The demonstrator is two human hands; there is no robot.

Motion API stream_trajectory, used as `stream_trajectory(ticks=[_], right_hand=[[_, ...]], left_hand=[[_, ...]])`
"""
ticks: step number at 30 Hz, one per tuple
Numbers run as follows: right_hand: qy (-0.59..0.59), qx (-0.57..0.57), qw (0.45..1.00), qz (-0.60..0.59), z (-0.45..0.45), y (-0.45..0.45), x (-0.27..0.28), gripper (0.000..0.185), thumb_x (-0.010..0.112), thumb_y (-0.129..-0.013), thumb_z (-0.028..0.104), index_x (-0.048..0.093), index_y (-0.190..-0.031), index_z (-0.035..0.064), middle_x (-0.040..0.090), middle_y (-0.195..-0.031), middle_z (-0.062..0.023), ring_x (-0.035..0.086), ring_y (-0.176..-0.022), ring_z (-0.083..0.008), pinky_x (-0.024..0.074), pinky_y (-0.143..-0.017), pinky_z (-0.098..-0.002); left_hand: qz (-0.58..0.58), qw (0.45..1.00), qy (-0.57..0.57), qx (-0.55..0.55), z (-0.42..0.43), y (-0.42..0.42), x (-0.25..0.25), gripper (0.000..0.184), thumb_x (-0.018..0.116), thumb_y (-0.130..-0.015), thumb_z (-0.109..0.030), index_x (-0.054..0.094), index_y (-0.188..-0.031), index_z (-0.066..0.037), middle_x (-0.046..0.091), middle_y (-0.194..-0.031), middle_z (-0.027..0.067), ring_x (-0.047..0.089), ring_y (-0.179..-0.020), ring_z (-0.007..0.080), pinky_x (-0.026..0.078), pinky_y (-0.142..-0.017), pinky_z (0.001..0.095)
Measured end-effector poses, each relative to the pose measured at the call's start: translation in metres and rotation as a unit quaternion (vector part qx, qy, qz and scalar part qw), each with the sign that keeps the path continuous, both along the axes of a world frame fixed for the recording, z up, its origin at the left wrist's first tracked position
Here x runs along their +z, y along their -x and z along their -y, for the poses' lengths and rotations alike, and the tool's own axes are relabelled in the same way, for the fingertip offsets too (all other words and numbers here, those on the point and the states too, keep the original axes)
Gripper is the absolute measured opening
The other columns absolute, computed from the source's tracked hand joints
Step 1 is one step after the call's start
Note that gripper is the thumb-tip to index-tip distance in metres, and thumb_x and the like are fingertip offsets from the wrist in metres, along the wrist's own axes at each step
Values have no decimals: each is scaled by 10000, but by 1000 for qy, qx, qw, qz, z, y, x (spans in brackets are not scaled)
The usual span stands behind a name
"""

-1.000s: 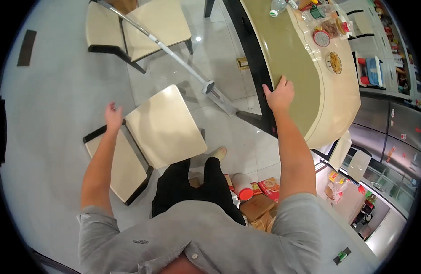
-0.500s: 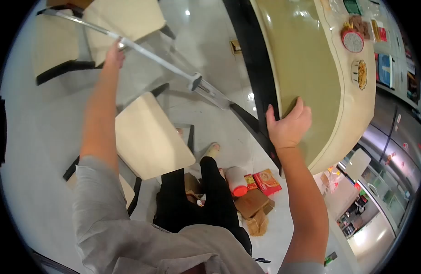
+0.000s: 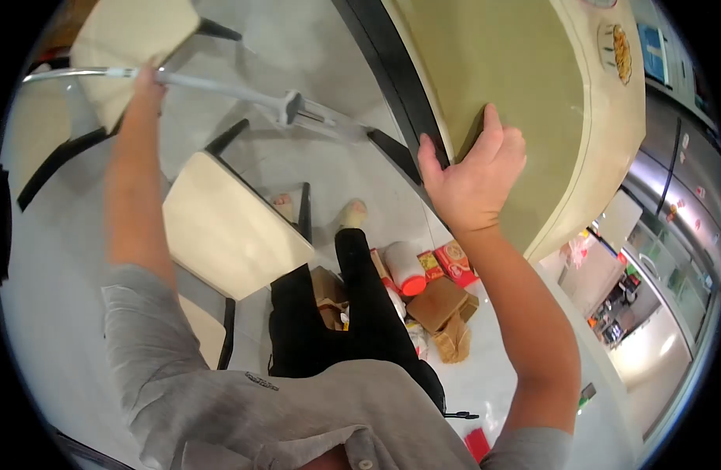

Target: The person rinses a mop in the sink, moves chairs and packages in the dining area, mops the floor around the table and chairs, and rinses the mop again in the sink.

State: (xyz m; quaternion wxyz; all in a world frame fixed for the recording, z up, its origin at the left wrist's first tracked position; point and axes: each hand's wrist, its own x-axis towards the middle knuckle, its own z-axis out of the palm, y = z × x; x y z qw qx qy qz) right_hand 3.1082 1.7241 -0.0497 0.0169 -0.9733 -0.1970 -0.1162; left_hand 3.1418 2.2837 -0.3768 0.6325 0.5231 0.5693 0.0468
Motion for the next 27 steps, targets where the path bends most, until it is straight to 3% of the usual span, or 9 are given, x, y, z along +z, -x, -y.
stream_trajectory(ticks=[2, 4, 6, 11, 13, 15, 20, 26, 27], right_hand=[[10, 2, 1000, -1, 1, -4, -5, 762, 798, -649, 301, 448, -1225, -53, 478, -942, -194, 476, -843, -367, 389, -740, -453], [3, 27, 999, 20, 3, -6, -10, 765, 801, -642, 307, 449, -1216, -55, 478, -905, -181, 475, -814, -367, 388, -728, -450], [9, 28, 999, 13, 4, -6, -9, 745, 788, -662, 303, 446, -1219, -53, 499, -937, -195, 487, -851, -379, 396, -758, -456], [54, -10, 998, -1, -6, 7, 6, 707, 788, -718, 341, 476, -1196, -76, 552, -1031, -256, 525, -964, -416, 422, -856, -464], [24, -68, 997, -7, -9, 10, 8, 643, 732, -723, 386, 466, -1171, 8, 510, -1113, -256, 498, -1041, -392, 404, -870, -481], [-4, -61, 998, -12, -8, 11, 11, 618, 736, -718, 367, 481, -1148, 4, 525, -1074, -247, 500, -1031, -387, 404, -870, -483], [-61, -57, 996, 35, 1, 29, 8, 497, 731, -717, 313, 533, -1055, 7, 541, -1006, -213, 502, -996, -379, 401, -854, -483], [-275, 109, 954, 54, 4, 138, -3, 454, 718, -745, 275, 557, -1069, 1, 546, -1103, -220, 515, -1042, -410, 417, -913, -466], [-311, 148, 938, -49, 9, 162, 2, 482, 725, -748, 277, 553, -1105, 2, 544, -1139, -224, 520, -1058, -414, 418, -926, -467]], left_hand=[[99, 990, 68, 80, -26, -3, -40, 398, 580, -889, -218, 471, -1169, 44, 507, -1168, 205, 543, -1028, 302, 460, -874, 502], [62, 995, 80, 14, -78, 1, -119, 297, 498, -903, -132, 441, -1125, 57, 554, -1008, 183, 579, -961, 323, 473, -870, 571], [84, 990, -50, 103, -11, 10, -71, 259, 476, -911, -108, 422, -1080, 81, 579, -923, 187, 592, -954, 337, 485, -903, 569], [170, 981, 87, 20, 54, 64, 22, 232, 476, -929, -109, 441, -1064, 77, 594, -948, 201, 588, -1013, 345, 483, -941, 532], [195, 973, 124, -10, 72, 91, 66, 215, 492, -936, -115, 464, -1050, 64, 600, -976, 204, 587, -1035, 345, 479, -943, 524], [194, 960, 169, -110, 125, 112, 128, 212, 524, -947, -171, 514, -1011, 31, 608, -1047, 209, 581, -1068, 348, 457, -972, 505], [203, 961, 159, -100, 220, 147, 255, 251, 545, -949, -216, 556, -947, 34, 610, -1103, 229, 577, -1087, 346, 420, -1023, 448], [263, 949, 75, -156, 243, 165, 315, 315, 379, -1011, -195, 540, -926, 62, 570, -1184, 292, 517, -1186, 384, 360, -1079, 458], [262, 946, 71, -179, 245, 169, 319, 297, 364, -1014, -189, 521, -935, 50, 570, -1185, 296, 513, -1195, 381, 355, -1091, 458]])
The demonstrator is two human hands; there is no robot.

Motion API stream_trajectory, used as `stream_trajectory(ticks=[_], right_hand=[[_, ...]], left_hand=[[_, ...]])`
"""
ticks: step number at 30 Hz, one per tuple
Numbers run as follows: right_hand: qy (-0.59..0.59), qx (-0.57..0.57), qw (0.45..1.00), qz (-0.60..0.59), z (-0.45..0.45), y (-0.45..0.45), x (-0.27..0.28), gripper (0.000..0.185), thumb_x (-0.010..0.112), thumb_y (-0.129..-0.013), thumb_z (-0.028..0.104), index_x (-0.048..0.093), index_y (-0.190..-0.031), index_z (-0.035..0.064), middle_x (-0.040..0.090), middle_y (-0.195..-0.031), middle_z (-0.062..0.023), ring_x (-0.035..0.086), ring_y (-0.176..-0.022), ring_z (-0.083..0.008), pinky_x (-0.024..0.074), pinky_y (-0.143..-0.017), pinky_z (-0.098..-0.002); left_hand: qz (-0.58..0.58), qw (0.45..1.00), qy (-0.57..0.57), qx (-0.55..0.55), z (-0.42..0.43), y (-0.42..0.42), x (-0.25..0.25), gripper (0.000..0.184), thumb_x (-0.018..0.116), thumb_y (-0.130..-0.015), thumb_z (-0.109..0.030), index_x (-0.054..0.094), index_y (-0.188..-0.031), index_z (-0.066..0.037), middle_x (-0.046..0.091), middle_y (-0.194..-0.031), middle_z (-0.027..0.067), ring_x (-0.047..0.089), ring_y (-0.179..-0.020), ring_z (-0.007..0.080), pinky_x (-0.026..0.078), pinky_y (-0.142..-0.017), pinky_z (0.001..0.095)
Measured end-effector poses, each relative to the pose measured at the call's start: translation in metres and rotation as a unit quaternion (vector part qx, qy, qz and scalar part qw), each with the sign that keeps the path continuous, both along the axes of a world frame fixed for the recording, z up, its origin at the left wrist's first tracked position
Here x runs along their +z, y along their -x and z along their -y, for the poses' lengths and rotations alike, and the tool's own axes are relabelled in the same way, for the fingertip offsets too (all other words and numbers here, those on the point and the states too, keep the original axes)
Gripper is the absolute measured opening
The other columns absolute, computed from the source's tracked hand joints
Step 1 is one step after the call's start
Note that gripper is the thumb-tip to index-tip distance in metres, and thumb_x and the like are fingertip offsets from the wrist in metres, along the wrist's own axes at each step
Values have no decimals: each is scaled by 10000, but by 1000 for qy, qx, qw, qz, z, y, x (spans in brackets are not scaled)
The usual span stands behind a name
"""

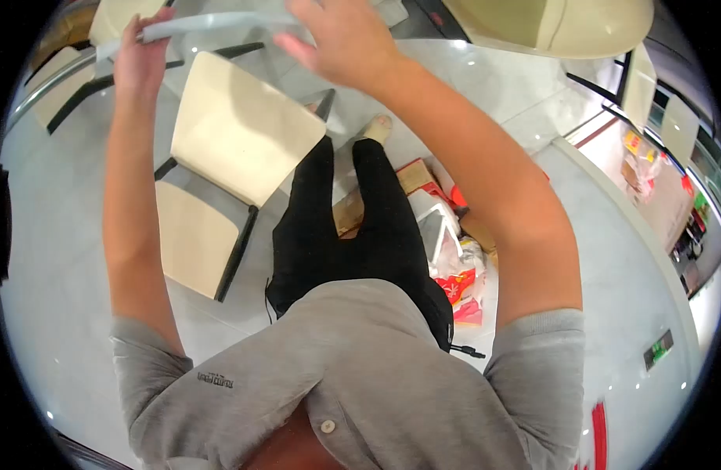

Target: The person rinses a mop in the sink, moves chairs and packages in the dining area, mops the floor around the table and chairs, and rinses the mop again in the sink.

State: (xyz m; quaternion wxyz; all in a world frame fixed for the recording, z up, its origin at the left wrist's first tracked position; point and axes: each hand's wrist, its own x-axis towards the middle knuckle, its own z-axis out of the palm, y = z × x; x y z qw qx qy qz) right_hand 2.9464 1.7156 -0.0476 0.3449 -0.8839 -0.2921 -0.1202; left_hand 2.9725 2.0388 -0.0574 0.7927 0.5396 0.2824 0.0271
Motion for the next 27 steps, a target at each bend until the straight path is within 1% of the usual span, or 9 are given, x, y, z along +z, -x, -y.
stream_trajectory(ticks=[6, 7, 9, 13, 15, 16, 18, 25, 27], right_hand=[[-89, -127, 984, -82, 5, 86, -98, 563, 728, -763, 285, 511, -1191, -9, 533, -1182, -231, 506, -1069, -418, 405, -928, -471], [-36, -257, 966, 6, 8, 122, -145, 606, 717, -748, 253, 468, -1215, -44, 551, -1114, -222, 505, -1008, -424, 416, -865, -477], [286, -300, 800, -433, -41, 361, -279, 757, 712, -801, 271, 367, -1426, 18, 444, -1390, -225, 444, -1249, -403, 357, -1043, -446], [-43, 154, 650, -743, 7, 326, -108, 492, 648, -846, 317, 549, -1248, 51, 582, -1172, -224, 570, -1092, -357, 444, -942, -409], [-66, 5, 666, -743, 56, 308, -71, 399, 616, -868, 340, 640, -1159, 67, 651, -1062, -223, 633, -1014, -333, 488, -891, -390], [43, -105, 839, -532, 84, 329, -97, 297, 589, -843, 310, 645, -863, 19, 639, -739, -220, 661, -752, -347, 515, -727, -470], [341, -38, 793, -504, 156, 327, -95, 346, 573, -857, 341, 664, -931, 15, 653, -784, -232, 648, -762, -396, 518, -711, -490], [155, -215, 861, -435, 246, 346, -3, 362, 648, -841, 313, 660, -1004, -10, 687, -874, -196, 661, -826, -366, 526, -740, -423], [70, -271, 797, -536, 250, 338, 20, 351, 656, -850, 289, 656, -1023, -17, 688, -891, -213, 676, -834, -343, 531, -738, -396]], left_hand=[[73, 936, 343, 41, -91, 12, -83, 221, 507, -973, -221, 514, -940, -3, 609, -937, 174, 593, -986, 299, 440, -956, 430], [103, 987, 120, 6, -23, 25, -38, 231, 494, -973, -214, 512, -955, 16, 611, -963, 202, 588, -1005, 317, 435, -960, 441], [91, 990, -112, 6, 60, 52, 25, 243, 481, -972, -207, 509, -971, 34, 614, -988, 229, 583, -1023, 336, 431, -964, 451], [46, 988, -144, -17, 39, 53, 6, 282, 396, -1008, -228, 488, -1002, 39, 586, -1126, 271, 550, -1142, 350, 389, -1052, 463], [48, 995, -79, -31, 37, 42, 9, 285, 397, -1006, -198, 525, -936, 48, 601, -1124, 269, 563, -1132, 341, 414, -1038, 438], [33, 997, -66, -27, 42, 46, 11, 286, 393, -1008, -202, 527, -940, 42, 597, -1135, 267, 560, -1139, 340, 411, -1039, 437], [-6, 999, -48, -19, 55, 55, 28, 262, 417, -1004, -202, 531, -951, 28, 588, -1166, 259, 550, -1155, 330, 402, -1040, 430], [22, 999, -25, -2, 96, 58, 105, 225, 459, -996, -202, 527, -938, 5, 540, -1267, 248, 491, -1231, 352, 373, -1072, 469], [36, 999, -31, -27, 106, 56, 120, 236, 468, -992, -210, 532, -983, 17, 537, -1277, 234, 495, -1229, 337, 385, -1060, 454]])
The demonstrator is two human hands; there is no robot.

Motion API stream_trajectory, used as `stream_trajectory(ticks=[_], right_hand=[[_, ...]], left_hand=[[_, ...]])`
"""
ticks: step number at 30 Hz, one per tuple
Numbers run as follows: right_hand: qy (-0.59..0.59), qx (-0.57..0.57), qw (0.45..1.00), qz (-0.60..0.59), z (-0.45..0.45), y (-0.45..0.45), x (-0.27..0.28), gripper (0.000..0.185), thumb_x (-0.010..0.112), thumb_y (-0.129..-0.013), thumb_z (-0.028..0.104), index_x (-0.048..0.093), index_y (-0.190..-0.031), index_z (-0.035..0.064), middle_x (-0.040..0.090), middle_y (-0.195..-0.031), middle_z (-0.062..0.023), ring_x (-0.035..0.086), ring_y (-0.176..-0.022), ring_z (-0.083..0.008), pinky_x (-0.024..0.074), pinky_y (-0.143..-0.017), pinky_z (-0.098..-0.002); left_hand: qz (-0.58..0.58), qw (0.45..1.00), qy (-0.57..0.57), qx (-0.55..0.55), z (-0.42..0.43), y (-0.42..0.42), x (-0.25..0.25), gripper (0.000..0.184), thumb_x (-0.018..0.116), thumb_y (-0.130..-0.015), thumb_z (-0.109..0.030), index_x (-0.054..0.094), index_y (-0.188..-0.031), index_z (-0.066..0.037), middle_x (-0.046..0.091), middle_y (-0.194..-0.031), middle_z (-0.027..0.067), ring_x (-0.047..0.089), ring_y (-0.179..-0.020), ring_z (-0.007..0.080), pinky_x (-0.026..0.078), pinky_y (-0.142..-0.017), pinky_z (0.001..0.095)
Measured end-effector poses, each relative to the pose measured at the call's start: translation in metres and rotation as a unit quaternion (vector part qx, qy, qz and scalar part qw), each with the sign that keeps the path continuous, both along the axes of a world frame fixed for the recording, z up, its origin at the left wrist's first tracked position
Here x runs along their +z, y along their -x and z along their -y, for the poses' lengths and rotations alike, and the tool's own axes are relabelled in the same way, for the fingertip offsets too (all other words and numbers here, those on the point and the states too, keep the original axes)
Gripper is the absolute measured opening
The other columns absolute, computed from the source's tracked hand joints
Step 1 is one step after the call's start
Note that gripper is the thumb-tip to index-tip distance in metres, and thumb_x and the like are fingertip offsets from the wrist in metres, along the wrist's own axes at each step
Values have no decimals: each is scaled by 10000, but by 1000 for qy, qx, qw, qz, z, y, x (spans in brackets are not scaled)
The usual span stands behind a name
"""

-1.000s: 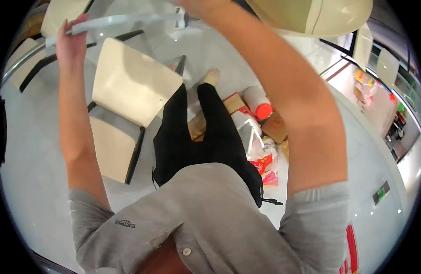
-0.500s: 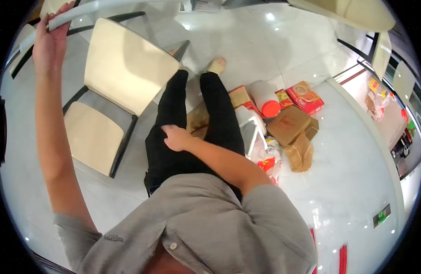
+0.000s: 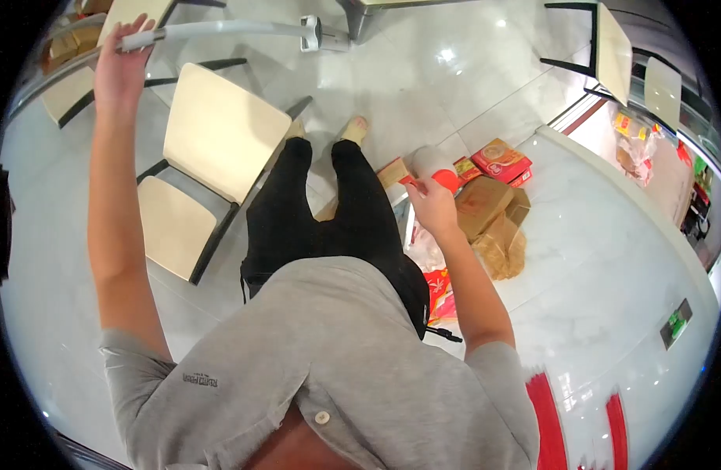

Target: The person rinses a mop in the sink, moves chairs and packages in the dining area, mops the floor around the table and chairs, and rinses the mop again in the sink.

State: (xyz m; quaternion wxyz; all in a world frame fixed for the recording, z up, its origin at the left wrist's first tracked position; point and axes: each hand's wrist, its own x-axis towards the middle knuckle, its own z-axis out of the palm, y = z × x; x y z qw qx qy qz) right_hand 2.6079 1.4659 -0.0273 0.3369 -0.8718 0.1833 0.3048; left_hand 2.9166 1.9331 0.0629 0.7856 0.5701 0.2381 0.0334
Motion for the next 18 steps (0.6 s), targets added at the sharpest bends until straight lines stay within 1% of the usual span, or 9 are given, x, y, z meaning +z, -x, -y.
stream_trajectory(ticks=[4, 5, 8, 10, 12, 14, 16, 17, 18], right_hand=[[-114, -52, 992, 28, -14, -41, 61, 352, 659, -873, 258, 642, -1072, -32, 700, -871, -178, 692, -781, -216, 537, -733, -326], [-134, -70, 988, 41, -24, -65, 94, 351, 661, -880, 256, 643, -1086, -27, 700, -844, -143, 674, -766, -174, 533, -723, -313], [-206, -56, 953, 215, -49, -125, 159, 441, 709, -852, 239, 589, -1172, -40, 668, -1038, -155, 656, -877, -181, 524, -767, -320], [-264, -41, 909, 320, -73, -157, 212, 482, 726, -841, 232, 567, -1200, -47, 648, -1111, -164, 651, -921, -189, 521, -786, -323], [-189, 43, 837, 512, -106, -186, 258, 541, 714, -854, 127, 474, -1316, -20, 568, -1264, -113, 604, -1025, -170, 493, -858, -296], [-197, 61, 800, 563, -126, -207, 267, 487, 712, -858, 166, 520, -1259, -32, 609, -1180, -131, 623, -957, -174, 504, -815, -302], [-270, -33, 828, 491, -136, -212, 269, 363, 682, -886, 210, 587, -1131, -40, 665, -1011, -131, 635, -838, -162, 509, -751, -300], [-341, -120, 857, 367, -136, -205, 267, 297, 654, -910, 215, 609, -1061, -37, 681, -926, -112, 629, -787, -145, 502, -730, -291], [-339, -114, 860, 364, -135, -198, 263, 245, 620, -932, 215, 605, -975, -26, 669, -848, -93, 606, -734, -128, 491, -704, -281]], left_hand=[[15, 991, -62, -119, 41, 1, 16, 312, 486, -981, -263, 577, -1078, 20, 552, -1261, 175, 526, -1171, 255, 420, -1021, 399], [17, 981, -129, -145, 61, 3, 25, 336, 491, -975, -291, 602, -1067, 12, 585, -1191, 154, 552, -1090, 226, 444, -973, 370], [-19, 923, -341, -179, 123, 16, 43, 402, 502, -951, -370, 665, -1003, -7, 655, -961, 106, 590, -851, 174, 491, -805, 304], [34, 918, -361, -159, 165, 37, 60, 459, 580, -915, -419, 627, -908, 37, 658, -734, 144, 626, -700, 238, 481, -667, 379], [92, 930, -313, -168, 198, 51, 46, 335, 578, -915, -274, 592, -976, 54, 649, -908, 215, 633, -858, 324, 483, -756, 426], [172, 928, -260, -203, 223, 74, 50, 261, 576, -898, -166, 574, -1031, 59, 623, -980, 235, 596, -969, 389, 460, -849, 439], [203, 909, -283, -229, 244, 102, 54, 278, 612, -869, -143, 571, -1064, 50, 582, -1086, 244, 565, -1044, 386, 447, -904, 441], [205, 903, -292, -238, 247, 121, 54, 299, 642, -847, -143, 579, -1078, 35, 552, -1164, 247, 546, -1094, 374, 441, -934, 443], [248, 891, -314, -215, 241, 139, 42, 303, 657, -841, -170, 596, -1079, 6, 543, -1192, 237, 539, -1111, 367, 442, -937, 438]])
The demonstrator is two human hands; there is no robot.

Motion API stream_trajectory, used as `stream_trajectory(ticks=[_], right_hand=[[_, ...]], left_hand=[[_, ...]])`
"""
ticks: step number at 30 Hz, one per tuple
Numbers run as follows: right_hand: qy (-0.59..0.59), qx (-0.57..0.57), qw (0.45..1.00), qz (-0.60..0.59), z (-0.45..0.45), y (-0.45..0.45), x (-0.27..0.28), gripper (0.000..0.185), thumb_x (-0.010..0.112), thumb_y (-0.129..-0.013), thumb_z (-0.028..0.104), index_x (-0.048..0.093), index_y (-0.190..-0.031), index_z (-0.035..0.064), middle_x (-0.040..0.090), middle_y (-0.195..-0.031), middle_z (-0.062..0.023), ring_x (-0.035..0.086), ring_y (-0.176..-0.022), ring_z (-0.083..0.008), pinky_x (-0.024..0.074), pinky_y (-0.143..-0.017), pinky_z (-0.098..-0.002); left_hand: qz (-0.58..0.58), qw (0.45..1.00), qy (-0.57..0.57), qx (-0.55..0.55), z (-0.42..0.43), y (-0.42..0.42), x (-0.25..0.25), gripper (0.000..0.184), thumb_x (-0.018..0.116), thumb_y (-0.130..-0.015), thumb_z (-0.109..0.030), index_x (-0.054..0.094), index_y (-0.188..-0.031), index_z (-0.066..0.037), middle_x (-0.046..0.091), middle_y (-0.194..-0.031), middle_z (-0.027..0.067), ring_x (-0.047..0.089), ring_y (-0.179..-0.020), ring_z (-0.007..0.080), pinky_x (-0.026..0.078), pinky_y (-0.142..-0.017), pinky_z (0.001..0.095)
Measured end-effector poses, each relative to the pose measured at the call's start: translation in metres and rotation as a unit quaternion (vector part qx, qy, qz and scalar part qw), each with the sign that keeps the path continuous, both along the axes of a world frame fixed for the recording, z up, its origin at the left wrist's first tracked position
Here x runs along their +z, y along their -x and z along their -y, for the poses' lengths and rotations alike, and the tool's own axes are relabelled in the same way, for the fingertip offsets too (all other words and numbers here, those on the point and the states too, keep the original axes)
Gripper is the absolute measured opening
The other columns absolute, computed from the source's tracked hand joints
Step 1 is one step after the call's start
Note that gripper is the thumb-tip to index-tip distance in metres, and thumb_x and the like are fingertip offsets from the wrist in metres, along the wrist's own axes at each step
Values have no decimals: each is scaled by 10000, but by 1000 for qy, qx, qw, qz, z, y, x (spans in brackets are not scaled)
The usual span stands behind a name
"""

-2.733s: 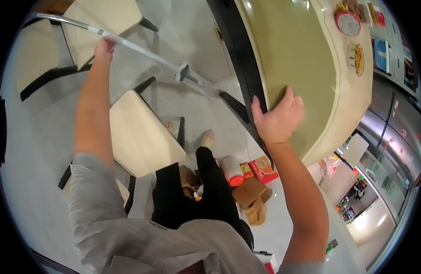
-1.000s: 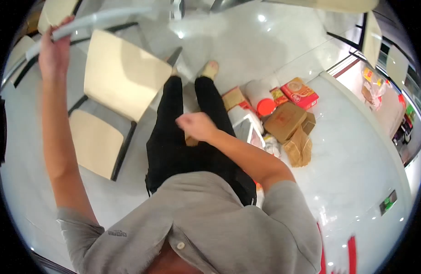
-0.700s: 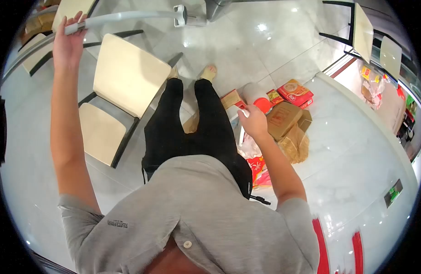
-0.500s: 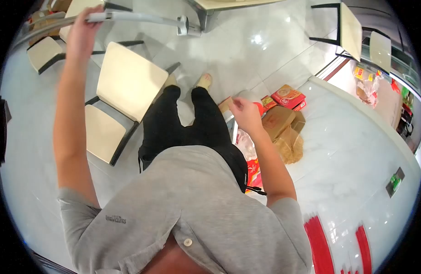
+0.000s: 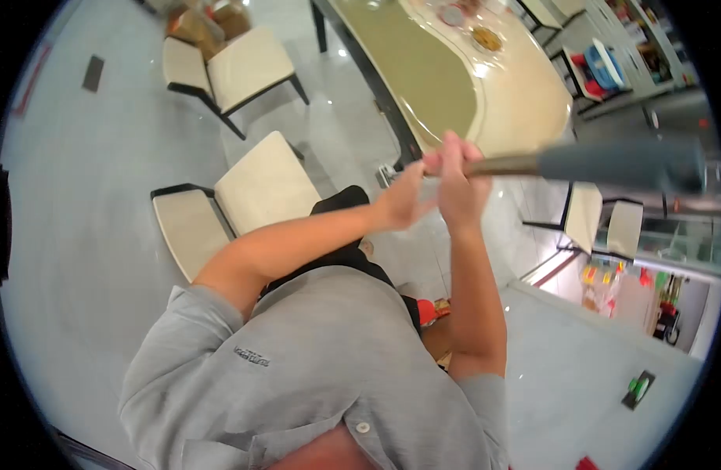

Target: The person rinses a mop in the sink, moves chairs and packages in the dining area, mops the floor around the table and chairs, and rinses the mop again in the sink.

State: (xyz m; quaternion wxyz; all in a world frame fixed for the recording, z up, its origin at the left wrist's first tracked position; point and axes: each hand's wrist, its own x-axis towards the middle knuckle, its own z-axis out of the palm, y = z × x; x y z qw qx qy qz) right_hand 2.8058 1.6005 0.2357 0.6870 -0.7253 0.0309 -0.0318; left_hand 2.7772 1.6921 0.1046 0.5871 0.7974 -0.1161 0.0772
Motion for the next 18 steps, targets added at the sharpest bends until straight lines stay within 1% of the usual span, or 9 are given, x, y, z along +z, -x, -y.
stream_trajectory(ticks=[2, 4, 6, 7, 10, 11, 13, 17, 18], right_hand=[[-2, -6, 1000, 14, 12, 10, -8, 247, 571, -963, 209, 571, -830, 0, 627, -736, -67, 560, -660, -115, 472, -670, -272], [-25, -12, 999, 40, 16, 18, -12, 285, 544, -976, 188, 513, -743, 28, 550, -668, -49, 522, -629, -134, 468, -690, -294], [-33, 0, 998, 43, 22, 15, -17, 301, 532, -981, 173, 487, -714, 41, 505, -633, -38, 505, -619, -147, 471, -719, -315], [-46, 8, 998, 40, 23, 15, -22, 312, 530, -981, 165, 461, -699, 52, 473, -621, -32, 498, -622, -157, 468, -749, -338], [-53, 32, 997, 36, 15, -2, -19, 322, 531, -977, 150, 431, -682, 68, 436, -609, -22, 481, -624, -163, 460, -791, -368], [-46, 48, 997, 32, 8, -12, -17, 320, 535, -974, 141, 427, -681, 72, 432, -611, -20, 471, -625, -160, 456, -801, -376], [-49, 52, 997, 27, -16, -41, -15, 315, 539, -970, 132, 427, -681, 75, 433, -614, -19, 471, -625, -160, 455, -800, -376], [-52, 42, 998, 12, -87, -122, -25, 292, 539, -964, 117, 435, -695, 71, 424, -615, -28, 454, -617, -160, 451, -739, -352], [-57, 30, 998, -8, -103, -145, -30, 284, 559, -955, 118, 438, -703, 70, 440, -616, -34, 471, -618, -161, 464, -729, -353]], left_hand=[[50, 998, -8, 27, -20, 15, -29, 307, 671, -834, -197, 614, -1080, -22, 535, -1219, 227, 531, -1129, 360, 444, -941, 434], [-77, 988, -100, -87, -77, 28, -49, 327, 681, -845, -230, 629, -1099, -31, 602, -1118, 191, 597, -1060, 283, 476, -890, 377], [-279, 960, -17, -19, -146, 22, -80, 276, 686, -839, -260, 677, -998, -34, 673, -935, 136, 647, -866, 216, 511, -780, 343], [-299, 950, -30, 80, -182, 25, -81, 250, 656, -859, -252, 684, -966, -28, 678, -782, 75, 635, -728, 159, 516, -695, 319], [-332, 895, -50, 293, -318, 22, -152, 285, 635, -851, -273, 692, -932, -6, 694, -858, 139, 654, -792, 219, 502, -734, 362], [-272, 901, -89, 327, -365, 20, -165, 277, 622, -859, -255, 691, -947, -1, 695, -857, 137, 646, -783, 226, 498, -728, 364], [-335, 826, -24, 452, -474, 3, -208, 317, 634, -839, -277, 692, -976, 3, 703, -885, 150, 657, -806, 250, 507, -745, 369], [-266, 742, -8, 615, -683, -62, -216, 537, 638, -824, -409, 626, -1072, 66, 673, -1009, 216, 626, -969, 308, 473, -862, 392], [-245, 716, -29, 653, -706, -93, -183, 597, 645, -824, -439, 593, -1124, 74, 650, -1069, 225, 614, -1003, 309, 464, -884, 384]])
